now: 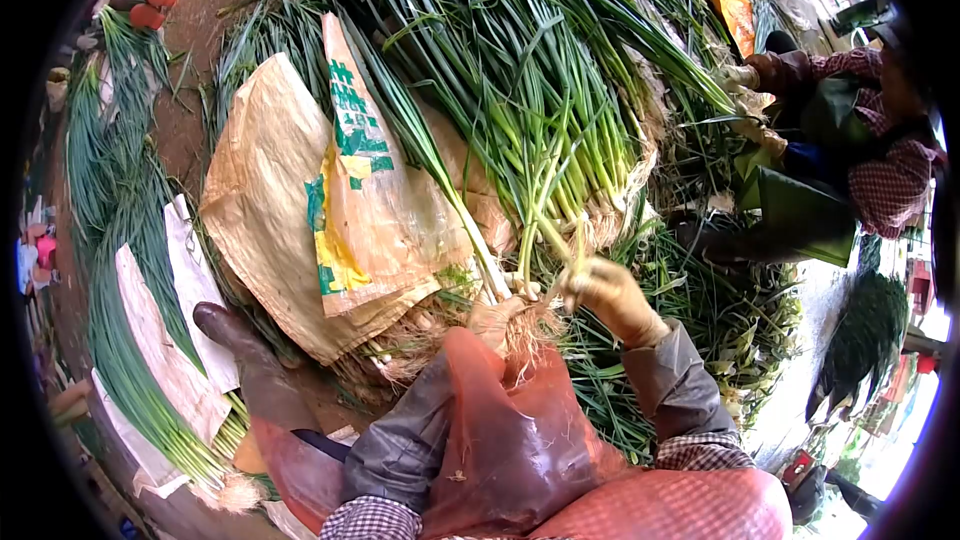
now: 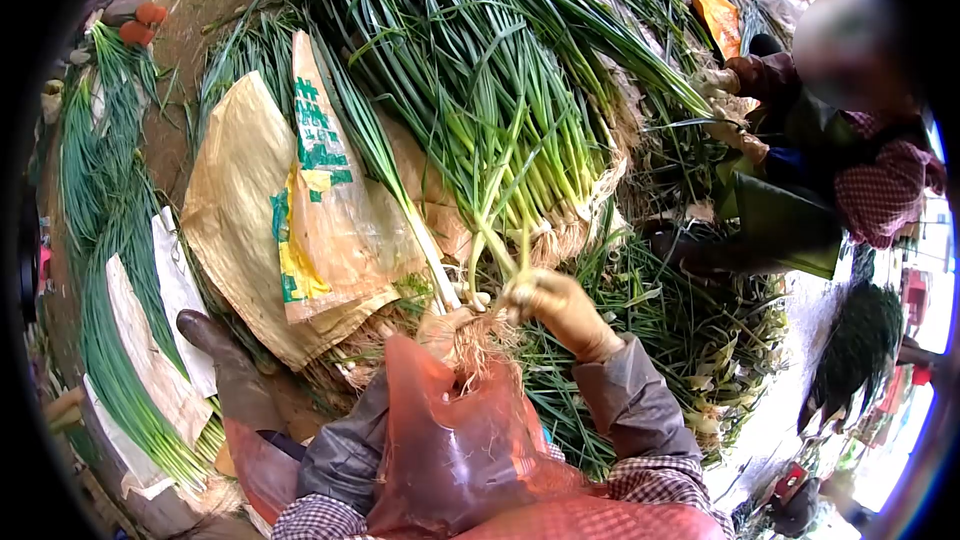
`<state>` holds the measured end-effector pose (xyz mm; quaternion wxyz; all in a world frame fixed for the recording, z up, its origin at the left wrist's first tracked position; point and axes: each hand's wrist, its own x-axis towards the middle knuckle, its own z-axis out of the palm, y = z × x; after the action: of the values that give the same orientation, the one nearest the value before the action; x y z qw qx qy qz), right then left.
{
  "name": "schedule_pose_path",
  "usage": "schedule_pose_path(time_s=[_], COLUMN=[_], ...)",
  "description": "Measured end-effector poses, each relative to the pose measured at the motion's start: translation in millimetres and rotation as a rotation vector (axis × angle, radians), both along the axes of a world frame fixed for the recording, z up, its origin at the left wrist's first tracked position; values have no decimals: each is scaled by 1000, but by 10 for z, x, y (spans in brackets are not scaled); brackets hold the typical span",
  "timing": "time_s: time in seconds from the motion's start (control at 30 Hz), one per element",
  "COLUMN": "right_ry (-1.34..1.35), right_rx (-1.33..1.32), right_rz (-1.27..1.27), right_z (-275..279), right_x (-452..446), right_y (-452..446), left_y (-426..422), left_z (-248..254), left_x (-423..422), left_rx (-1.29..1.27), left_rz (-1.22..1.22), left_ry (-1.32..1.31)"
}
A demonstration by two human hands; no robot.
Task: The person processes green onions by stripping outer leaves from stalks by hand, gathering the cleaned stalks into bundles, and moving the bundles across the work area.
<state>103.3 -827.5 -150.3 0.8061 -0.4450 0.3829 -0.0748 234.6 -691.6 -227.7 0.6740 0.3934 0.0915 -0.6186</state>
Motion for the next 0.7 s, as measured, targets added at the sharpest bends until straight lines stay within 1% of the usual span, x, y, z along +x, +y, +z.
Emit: schedule_pose_path(time_s=[0.03, 0.07, 0.1, 0.13, 0.17, 0.2, 0.23, 0.3, 0.33, 0.37, 0.43, 0.47, 0.5, 0.53, 0.57, 0.6, 0.63, 0.67, 0.7], right_ry=[-62, -23, 23, -7, -35, -62, 42, 148, 172, 319, 42, 97, 195, 198, 142, 183, 212, 320, 473], right_rx=[33, 2, -3, 44, 97, 79, 28, -95, -41, -75, 47, 77, 32, 56, 216, 88, 156, 153, 91], right_rz=[-128, -190, -183, -198, -216, -233, -307, -276, -241, -161, -211, -175, -44, -11, -28, 122, 54, 9, 163], right_z=[10, -23, -30, -116, -256, -393, -364, -481, -403, -321, -817, -774, -812, -736, -603, -567, -341, -265, -256], right_x=[10, 95, 210, 294, 320, 268, 258, 252, 390, 517, 530, 446, 282, 179, 0, -332, -555, -858, -1247], right_y=[-50, -56, -52, -13, 33, 42, 16, -70, -93, -110, -95, -103, -35, 67, 150, 141, 152, 151, 138], left_y=[30, 55, 35, 98, 143, 199, 264, 375, 411, 428, 438, 431, 412, 396, 382, 371, 356, 341, 308], left_z=[-18, -64, -132, -382, -366, -351, -296, -246, -242, -235, -215, -195, -192, -163, -158, -141, -137, -145, -139], left_x=[-18, -41, -44, -123, -105, -72, -21, 56, 83, 73, 61, 70, 72, 60, 61, 68, 67, 71, 64], left_rx=[4, 15, 17, -1, 7, 25, 33, 37, 38, 49, 70, 78, 91, 106, 107, 109, 112, 117, 120], left_rz=[3, -17, -36, 4, -23, -55, -87, -126, -142, -149, -149, -139, -127, -111, -103, -102, -96, -95, -90], left_ry=[8, 65, 113, 244, 278, 292, 303, 321, 320, 316, 304, 300, 284, 262, 239, 218, 204, 198, 191])
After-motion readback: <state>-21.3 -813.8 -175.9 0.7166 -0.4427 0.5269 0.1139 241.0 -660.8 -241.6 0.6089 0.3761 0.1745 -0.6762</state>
